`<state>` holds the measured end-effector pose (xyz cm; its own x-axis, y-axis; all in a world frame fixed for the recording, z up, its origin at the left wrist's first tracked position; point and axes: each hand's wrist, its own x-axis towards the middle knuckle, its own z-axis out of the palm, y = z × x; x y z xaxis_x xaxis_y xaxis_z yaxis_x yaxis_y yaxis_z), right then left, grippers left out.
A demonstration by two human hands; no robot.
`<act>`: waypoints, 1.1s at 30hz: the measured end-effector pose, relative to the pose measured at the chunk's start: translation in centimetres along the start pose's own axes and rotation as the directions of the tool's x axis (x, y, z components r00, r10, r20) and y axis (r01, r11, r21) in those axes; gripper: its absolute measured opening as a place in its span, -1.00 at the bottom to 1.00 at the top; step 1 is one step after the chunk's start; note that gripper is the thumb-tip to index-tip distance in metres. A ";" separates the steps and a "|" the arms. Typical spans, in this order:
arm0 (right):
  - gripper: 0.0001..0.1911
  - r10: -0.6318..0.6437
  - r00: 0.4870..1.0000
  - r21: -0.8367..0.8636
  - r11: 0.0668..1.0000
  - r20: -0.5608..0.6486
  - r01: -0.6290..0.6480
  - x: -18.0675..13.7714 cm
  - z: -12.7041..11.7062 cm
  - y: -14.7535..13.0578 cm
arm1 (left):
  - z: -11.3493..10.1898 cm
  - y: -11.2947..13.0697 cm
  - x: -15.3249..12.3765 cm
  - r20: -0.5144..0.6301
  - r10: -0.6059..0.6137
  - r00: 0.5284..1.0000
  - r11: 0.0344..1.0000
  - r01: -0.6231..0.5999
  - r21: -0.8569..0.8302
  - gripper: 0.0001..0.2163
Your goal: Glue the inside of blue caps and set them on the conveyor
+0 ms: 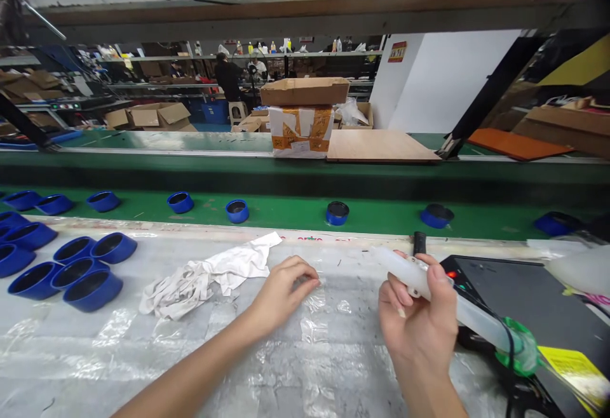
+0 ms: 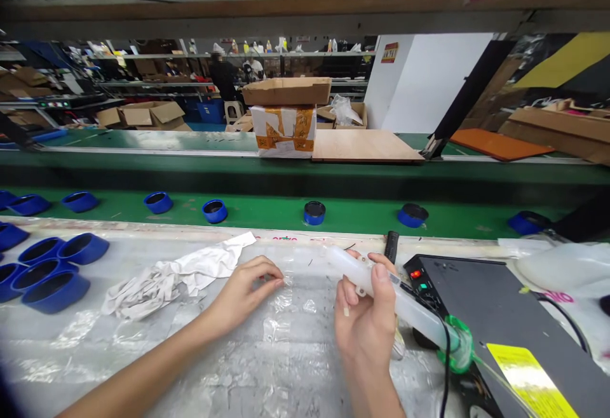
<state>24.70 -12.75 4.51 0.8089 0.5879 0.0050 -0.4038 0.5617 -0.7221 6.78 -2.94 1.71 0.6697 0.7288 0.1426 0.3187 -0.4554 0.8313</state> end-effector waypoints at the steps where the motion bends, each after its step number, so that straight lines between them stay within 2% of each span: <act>1: -0.43 0.017 1.000 0.016 1.000 -0.008 -0.017 0.0 0.0 -0.1 | -0.3 0.0 0.0 -0.012 0.019 1.000 0.999 -0.020 -0.035 -0.88; 8: -0.35 0.144 0.987 0.130 0.983 -0.075 -0.133 -0.5 0.6 -0.9 | -2.4 1.2 -0.1 -0.091 0.098 0.991 0.989 -0.107 -0.101 -0.90; 14: -0.41 0.188 0.981 0.154 0.972 -0.052 -0.178 -1.2 0.8 -0.5 | -5.0 3.8 1.2 -0.064 0.233 0.970 0.972 -0.234 -0.010 -0.92; 19: -0.46 0.193 0.980 0.153 0.971 -0.053 -0.183 -1.4 0.8 -0.5 | -6.6 6.4 2.4 -0.035 0.389 0.921 0.919 -0.385 0.086 -0.94; 25: -0.48 0.192 0.980 0.107 0.977 -0.048 -0.186 -1.7 0.7 -0.5 | -6.4 7.4 2.3 0.018 0.527 0.850 0.830 -0.519 0.205 -0.93; 33: -0.52 0.187 0.982 0.054 0.981 -0.008 -0.187 -2.3 0.7 0.1 | -5.6 7.3 2.1 0.080 0.546 0.834 0.800 -0.547 0.248 -0.86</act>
<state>22.52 -13.64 4.89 0.7226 0.6778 -0.1362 -0.5702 0.4730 -0.6717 6.77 -1.90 11.09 0.7860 0.3188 0.5297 0.0550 -0.8894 0.4538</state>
